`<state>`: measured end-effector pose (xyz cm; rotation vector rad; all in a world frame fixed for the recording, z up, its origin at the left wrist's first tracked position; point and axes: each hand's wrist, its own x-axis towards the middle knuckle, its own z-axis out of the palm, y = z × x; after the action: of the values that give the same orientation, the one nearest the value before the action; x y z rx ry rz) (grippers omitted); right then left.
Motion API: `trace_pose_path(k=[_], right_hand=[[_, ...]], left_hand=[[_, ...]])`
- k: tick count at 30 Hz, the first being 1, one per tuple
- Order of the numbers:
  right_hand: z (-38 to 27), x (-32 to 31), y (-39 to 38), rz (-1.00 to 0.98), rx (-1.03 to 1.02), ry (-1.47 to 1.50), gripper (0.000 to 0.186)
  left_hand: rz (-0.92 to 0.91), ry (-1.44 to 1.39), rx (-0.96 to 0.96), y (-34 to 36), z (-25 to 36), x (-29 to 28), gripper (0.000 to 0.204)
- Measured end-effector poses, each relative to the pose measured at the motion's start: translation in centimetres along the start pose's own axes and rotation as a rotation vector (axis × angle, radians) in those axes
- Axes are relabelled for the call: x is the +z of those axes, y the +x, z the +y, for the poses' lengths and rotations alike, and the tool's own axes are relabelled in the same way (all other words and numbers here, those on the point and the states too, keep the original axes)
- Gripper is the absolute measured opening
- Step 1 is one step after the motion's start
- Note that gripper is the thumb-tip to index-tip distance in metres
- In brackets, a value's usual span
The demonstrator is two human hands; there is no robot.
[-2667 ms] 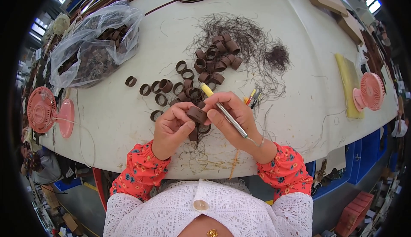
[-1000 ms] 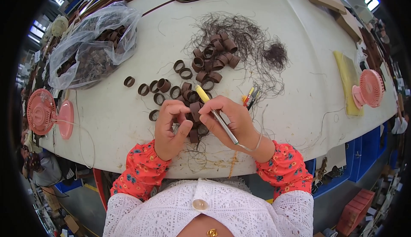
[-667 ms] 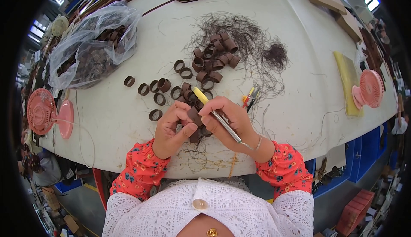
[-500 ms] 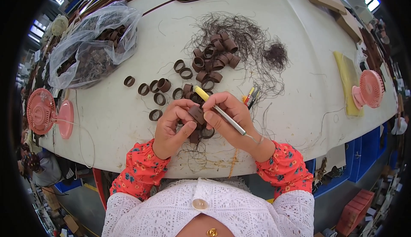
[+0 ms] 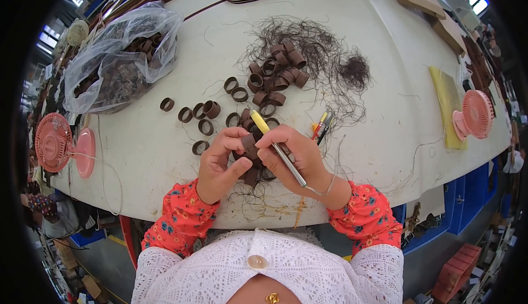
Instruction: Applying edge finish or adhesive to small leather rings using a precision applicator tool.
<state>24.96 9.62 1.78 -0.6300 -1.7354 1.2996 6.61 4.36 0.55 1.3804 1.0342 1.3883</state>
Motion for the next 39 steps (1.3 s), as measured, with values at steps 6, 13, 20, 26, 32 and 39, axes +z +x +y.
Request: trace_pose_path(k=[6,13,20,26,32,39], right_hand=[[-0.1,0.3,0.1,0.005,-0.087,-0.163,0.016],[-1.4,-0.2,0.3,-0.012,0.214,0.271,0.016],[-1.4,-0.1,0.5,0.012,0.249,0.351,0.018],[-0.9,-0.9,0.6,0.074,0.004,0.125,0.024],[-1.1,-1.4,0.3,0.003,-0.067,0.205,0.021],[-1.2,-0.9,0.3,0.020,-0.012,0.176,0.021]], left_hand=[[-0.022,0.005,-0.047,0.0,-0.5,-0.5,0.015],[-0.060,-0.088,-0.108,0.3,0.3,-0.3,0.011],[-0.075,-0.224,-0.196,0.0,0.2,-0.4,0.009],[0.139,0.064,-0.065,0.0,-0.3,-0.4,0.009],[0.211,0.096,-0.077,0.1,-0.3,-0.2,0.011],[0.210,0.126,-0.068,0.0,-0.3,-0.2,0.011]])
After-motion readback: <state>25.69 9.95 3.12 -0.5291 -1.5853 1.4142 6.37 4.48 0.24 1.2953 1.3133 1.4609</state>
